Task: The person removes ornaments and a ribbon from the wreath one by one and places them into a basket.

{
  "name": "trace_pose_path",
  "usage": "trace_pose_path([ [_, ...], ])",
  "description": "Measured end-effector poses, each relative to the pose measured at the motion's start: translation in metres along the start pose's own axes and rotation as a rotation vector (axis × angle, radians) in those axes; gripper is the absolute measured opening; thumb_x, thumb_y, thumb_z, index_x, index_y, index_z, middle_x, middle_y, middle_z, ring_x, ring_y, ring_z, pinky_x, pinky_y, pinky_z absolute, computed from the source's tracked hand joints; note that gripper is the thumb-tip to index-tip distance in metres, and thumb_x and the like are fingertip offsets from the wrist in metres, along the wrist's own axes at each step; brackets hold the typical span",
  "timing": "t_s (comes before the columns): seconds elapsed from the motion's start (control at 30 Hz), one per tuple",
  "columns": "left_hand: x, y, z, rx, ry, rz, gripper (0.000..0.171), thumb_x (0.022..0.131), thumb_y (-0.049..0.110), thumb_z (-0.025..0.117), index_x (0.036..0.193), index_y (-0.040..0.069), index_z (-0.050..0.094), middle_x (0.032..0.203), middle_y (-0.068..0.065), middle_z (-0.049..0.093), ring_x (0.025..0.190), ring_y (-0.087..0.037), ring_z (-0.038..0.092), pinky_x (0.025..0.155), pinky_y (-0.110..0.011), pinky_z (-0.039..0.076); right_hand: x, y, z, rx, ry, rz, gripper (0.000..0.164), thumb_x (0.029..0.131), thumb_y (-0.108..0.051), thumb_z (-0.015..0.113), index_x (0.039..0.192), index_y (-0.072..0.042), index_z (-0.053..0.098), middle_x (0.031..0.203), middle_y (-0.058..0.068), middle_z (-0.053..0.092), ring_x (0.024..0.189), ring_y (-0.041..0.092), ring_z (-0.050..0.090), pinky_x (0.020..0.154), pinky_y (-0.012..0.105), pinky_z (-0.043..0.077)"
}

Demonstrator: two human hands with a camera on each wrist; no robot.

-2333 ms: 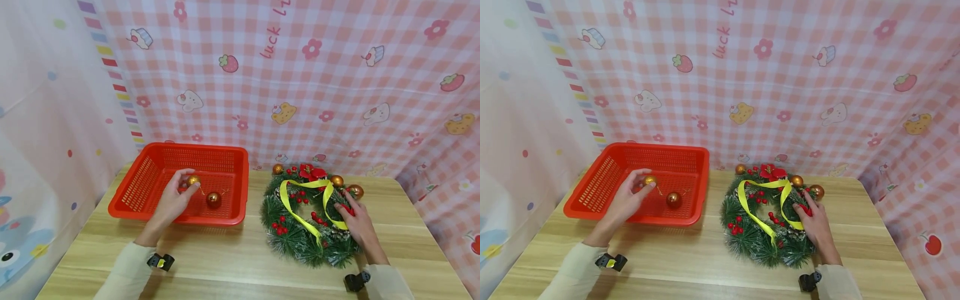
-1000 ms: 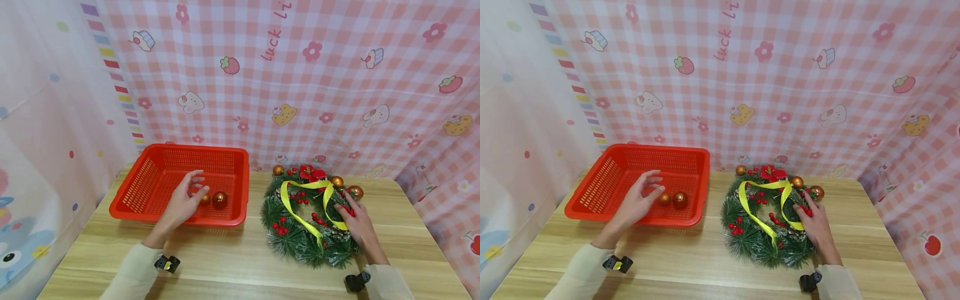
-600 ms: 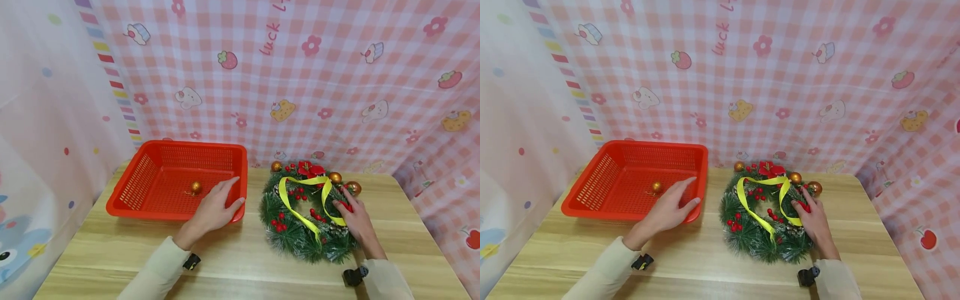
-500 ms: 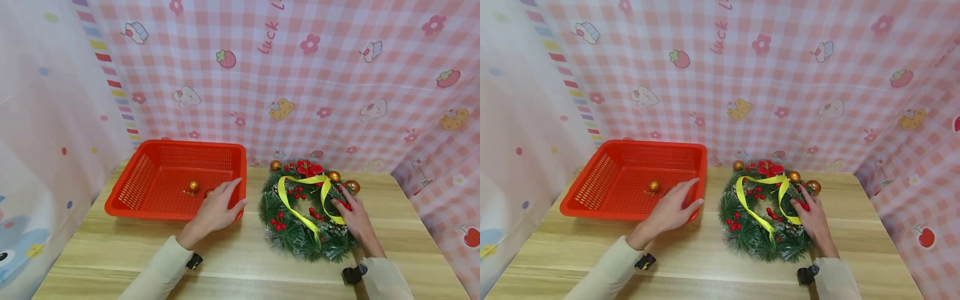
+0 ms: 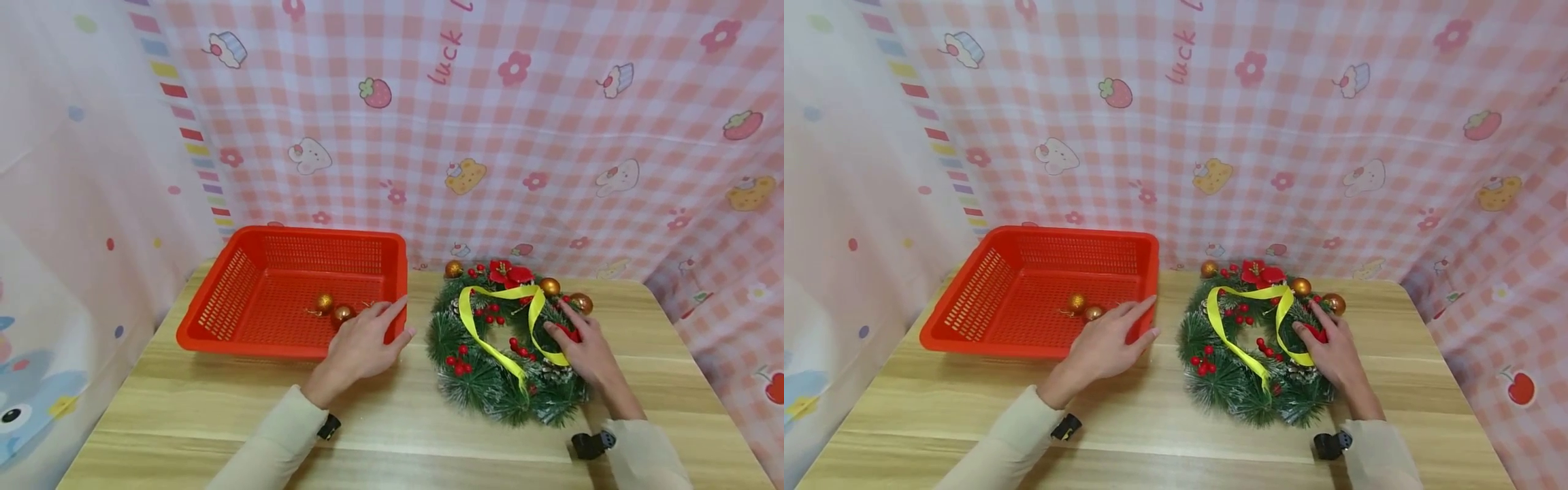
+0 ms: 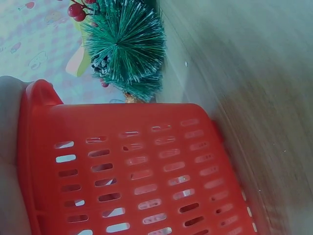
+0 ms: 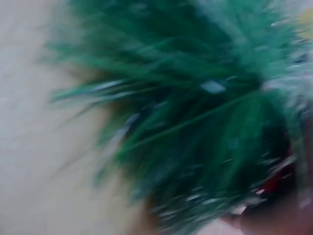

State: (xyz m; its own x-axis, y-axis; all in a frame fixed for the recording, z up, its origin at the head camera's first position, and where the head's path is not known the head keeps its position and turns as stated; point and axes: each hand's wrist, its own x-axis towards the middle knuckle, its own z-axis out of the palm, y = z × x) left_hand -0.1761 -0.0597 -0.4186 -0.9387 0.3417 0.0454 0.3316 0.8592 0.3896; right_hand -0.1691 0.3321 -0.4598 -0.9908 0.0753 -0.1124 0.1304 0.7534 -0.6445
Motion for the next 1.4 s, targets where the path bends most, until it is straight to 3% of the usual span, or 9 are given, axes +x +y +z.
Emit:
trace_pose_path([
  [0.2,0.001,0.003,0.001,0.026,0.008,0.026,0.061,0.099,0.057,0.044,0.154,0.034,0.034,0.145,-0.008,0.052,0.127,-0.031,0.055,0.094,-0.051,0.05,-0.017,-0.024,-0.006,-0.091,0.223,-0.065,0.074,0.1,-0.05,0.051,0.155,-0.005,0.028,0.149,0.043,0.016,0.131,0.067,0.016,0.096,0.08,0.012],
  [0.3,0.001,0.003,0.002,0.027,0.011,0.027,0.061,0.099,0.057,0.044,0.154,0.033,0.034,0.145,-0.008,0.052,0.127,-0.031,0.055,0.094,-0.051,0.051,-0.028,-0.048,-0.001,-0.076,0.382,-0.191,0.062,0.098,-0.036,0.06,0.146,-0.001,0.042,0.146,0.04,0.024,0.132,0.064,0.019,0.1,0.077,0.007],
  [0.4,0.001,0.003,0.002,0.023,0.01,0.026,0.061,0.099,0.057,0.044,0.154,0.033,0.034,0.145,-0.009,0.052,0.127,-0.032,0.055,0.094,-0.051,0.05,-0.038,-0.074,0.01,-0.082,0.462,-0.34,0.056,0.093,-0.024,0.067,0.14,0.002,0.049,0.143,0.037,0.032,0.13,0.059,0.027,0.102,0.074,0.014],
  [0.57,0.002,0.002,0.003,0.02,0.015,0.034,0.061,0.099,0.056,0.044,0.155,0.032,0.034,0.145,-0.011,0.053,0.125,-0.033,0.056,0.092,-0.05,0.051,-0.051,-0.108,0.042,-0.088,0.328,-0.394,0.059,0.095,-0.029,0.067,0.144,-0.002,0.048,0.146,0.032,0.038,0.131,0.053,0.035,0.1,0.069,0.03],
  [0.77,0.003,-0.001,0.003,0.039,0.032,0.036,0.061,0.099,0.058,0.044,0.154,0.032,0.035,0.143,-0.009,0.055,0.122,-0.032,0.058,0.091,-0.048,0.052,-0.043,-0.131,0.076,-0.127,0.133,-0.18,0.077,0.097,-0.057,0.052,0.154,-0.008,0.033,0.149,0.029,0.035,0.133,0.05,0.036,0.099,0.067,0.037],
  [0.9,0.002,-0.001,0.003,0.021,0.024,0.048,0.062,0.099,0.057,0.044,0.154,0.031,0.035,0.142,-0.01,0.055,0.122,-0.032,0.058,0.09,-0.049,0.052,-0.032,-0.14,0.085,-0.176,0.104,-0.053,0.085,0.096,-0.06,0.05,0.158,-0.008,0.021,0.149,0.033,0.032,0.132,0.055,0.035,0.104,0.069,0.031],
  [1.03,0.001,-0.001,0.003,0.023,0.023,0.041,0.061,0.099,0.056,0.045,0.154,0.031,0.036,0.142,-0.009,0.055,0.122,-0.031,0.058,0.09,-0.049,0.052,-0.027,-0.143,0.092,-0.248,0.07,-0.011,0.088,0.096,-0.056,0.054,0.159,-0.009,0.014,0.149,0.035,0.03,0.132,0.056,0.036,0.107,0.069,0.026],
  [1.2,0.001,-0.001,0.003,0.028,0.024,0.036,0.06,0.099,0.055,0.046,0.154,0.03,0.037,0.142,-0.009,0.056,0.124,-0.031,0.057,0.088,-0.049,0.053,-0.028,-0.139,0.104,-0.372,0.059,-0.022,0.09,0.095,-0.054,0.056,0.16,-0.011,0.011,0.151,0.034,0.028,0.129,0.053,0.043,0.11,0.066,0.023],
  [1.4,0.0,-0.003,0.003,0.028,0.027,0.029,0.061,0.099,0.055,0.046,0.153,0.031,0.037,0.142,-0.009,0.056,0.123,-0.031,0.058,0.085,-0.048,0.054,-0.03,-0.134,0.11,-0.508,0.064,-0.088,0.088,0.096,-0.055,0.052,0.159,-0.007,0.014,0.149,0.034,0.032,0.104,0.046,0.062,0.106,0.061,0.029],
])
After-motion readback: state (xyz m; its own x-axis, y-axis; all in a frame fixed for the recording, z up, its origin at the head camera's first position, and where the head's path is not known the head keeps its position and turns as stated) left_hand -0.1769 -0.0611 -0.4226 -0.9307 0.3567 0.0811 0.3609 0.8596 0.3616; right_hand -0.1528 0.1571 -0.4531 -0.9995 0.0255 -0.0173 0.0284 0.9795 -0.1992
